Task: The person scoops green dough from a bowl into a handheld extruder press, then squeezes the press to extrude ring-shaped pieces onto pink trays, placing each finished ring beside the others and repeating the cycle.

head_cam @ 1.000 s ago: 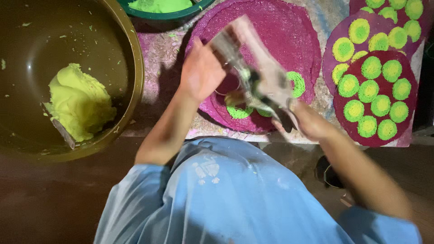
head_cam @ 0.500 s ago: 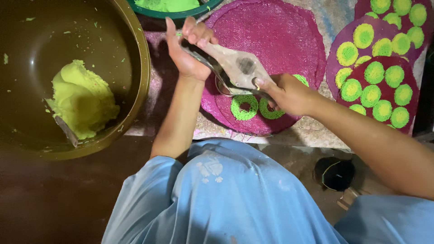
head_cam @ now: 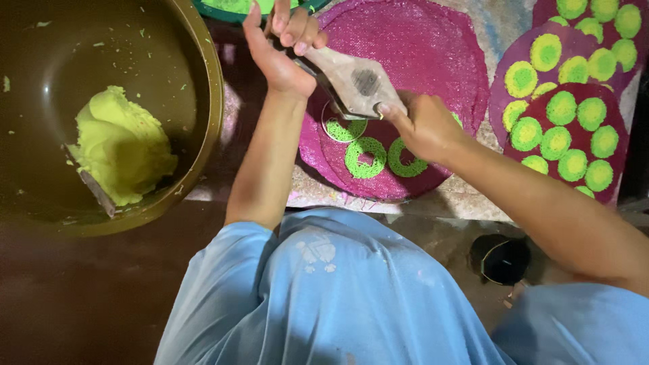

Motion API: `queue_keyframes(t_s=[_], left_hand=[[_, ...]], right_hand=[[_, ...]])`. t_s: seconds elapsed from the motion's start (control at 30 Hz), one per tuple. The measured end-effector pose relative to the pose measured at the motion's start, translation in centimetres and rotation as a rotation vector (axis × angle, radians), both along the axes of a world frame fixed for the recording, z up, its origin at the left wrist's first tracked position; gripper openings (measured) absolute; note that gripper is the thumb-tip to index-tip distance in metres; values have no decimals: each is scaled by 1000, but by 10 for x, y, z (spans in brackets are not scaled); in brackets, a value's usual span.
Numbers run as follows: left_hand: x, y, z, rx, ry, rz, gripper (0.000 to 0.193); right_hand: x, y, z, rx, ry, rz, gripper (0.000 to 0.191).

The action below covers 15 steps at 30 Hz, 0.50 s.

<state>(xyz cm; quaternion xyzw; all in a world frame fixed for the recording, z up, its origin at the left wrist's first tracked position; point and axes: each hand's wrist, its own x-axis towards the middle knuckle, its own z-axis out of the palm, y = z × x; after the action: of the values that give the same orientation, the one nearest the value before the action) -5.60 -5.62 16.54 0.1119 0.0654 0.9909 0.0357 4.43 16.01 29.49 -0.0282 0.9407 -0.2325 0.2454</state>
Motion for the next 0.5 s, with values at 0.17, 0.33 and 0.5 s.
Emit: queue_keyframes(t_s=[0.17, 0.33, 0.5], left_hand=[[14, -4, -7, 42, -129, -4, 39], [24, 36, -27, 154, -68, 7, 33], [29, 28, -27, -511, -17, -164, 42]], right_hand=[[8, 9, -17, -63, -7, 56, 55], [6, 49, -19, 94, -24, 44, 61], [12, 116, -9, -92, 90, -36, 64]])
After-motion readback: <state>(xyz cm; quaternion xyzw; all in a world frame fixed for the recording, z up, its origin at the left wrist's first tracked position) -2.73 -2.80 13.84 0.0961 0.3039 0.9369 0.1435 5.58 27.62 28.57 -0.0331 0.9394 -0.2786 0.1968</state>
